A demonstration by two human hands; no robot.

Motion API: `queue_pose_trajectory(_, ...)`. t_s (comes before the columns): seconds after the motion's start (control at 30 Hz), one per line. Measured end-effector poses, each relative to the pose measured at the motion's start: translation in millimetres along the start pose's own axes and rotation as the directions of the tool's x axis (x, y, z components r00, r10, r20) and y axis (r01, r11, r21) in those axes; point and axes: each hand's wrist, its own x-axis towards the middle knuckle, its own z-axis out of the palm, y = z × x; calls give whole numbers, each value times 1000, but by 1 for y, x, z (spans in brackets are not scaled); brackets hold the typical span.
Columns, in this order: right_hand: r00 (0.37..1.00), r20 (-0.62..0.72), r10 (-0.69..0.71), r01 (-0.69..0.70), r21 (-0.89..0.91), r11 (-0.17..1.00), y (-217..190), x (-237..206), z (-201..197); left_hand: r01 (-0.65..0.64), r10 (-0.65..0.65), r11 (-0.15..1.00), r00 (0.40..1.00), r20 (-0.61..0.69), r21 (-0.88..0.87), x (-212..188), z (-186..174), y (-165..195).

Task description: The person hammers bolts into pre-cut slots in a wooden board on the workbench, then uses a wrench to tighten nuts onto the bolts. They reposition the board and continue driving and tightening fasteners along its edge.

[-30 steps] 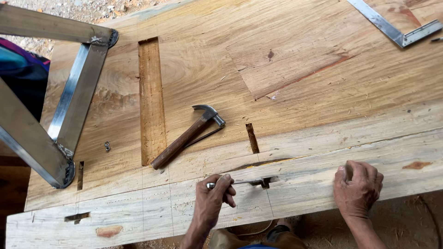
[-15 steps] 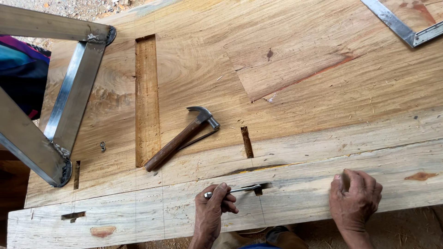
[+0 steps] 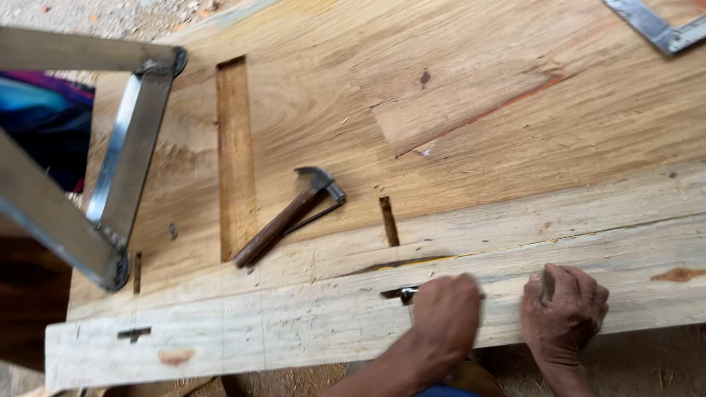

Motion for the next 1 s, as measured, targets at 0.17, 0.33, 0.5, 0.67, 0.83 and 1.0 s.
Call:
queue_pose_trajectory(0.17,999,-13,-38,38,22,999,-2,-2,-3,118,-98,957,991,88,-266,-6,-45,-31)
queue_pose_trajectory(0.33,999,-33,-22,22,9,1000,-4,-1,-5,311,-418,523,905,79,-794,-63,-77,-115)
queue_pose_trajectory(0.5,998,-25,-49,47,-68,997,0,0,-1,88,-466,199,885,-15,-976,-87,-30,-156)
queue_pose_trajectory(0.67,999,-7,-49,48,-56,997,4,-3,2,-42,-543,-203,837,77,-978,-98,15,-175)
queue_pose_trajectory(0.83,999,1,-46,46,-41,998,5,-5,3,-43,-536,-247,838,100,-968,-95,18,-179)
queue_pose_trajectory(1.0,999,18,-32,33,-36,999,6,-6,4,65,-581,-247,789,201,-967,-92,7,-174)
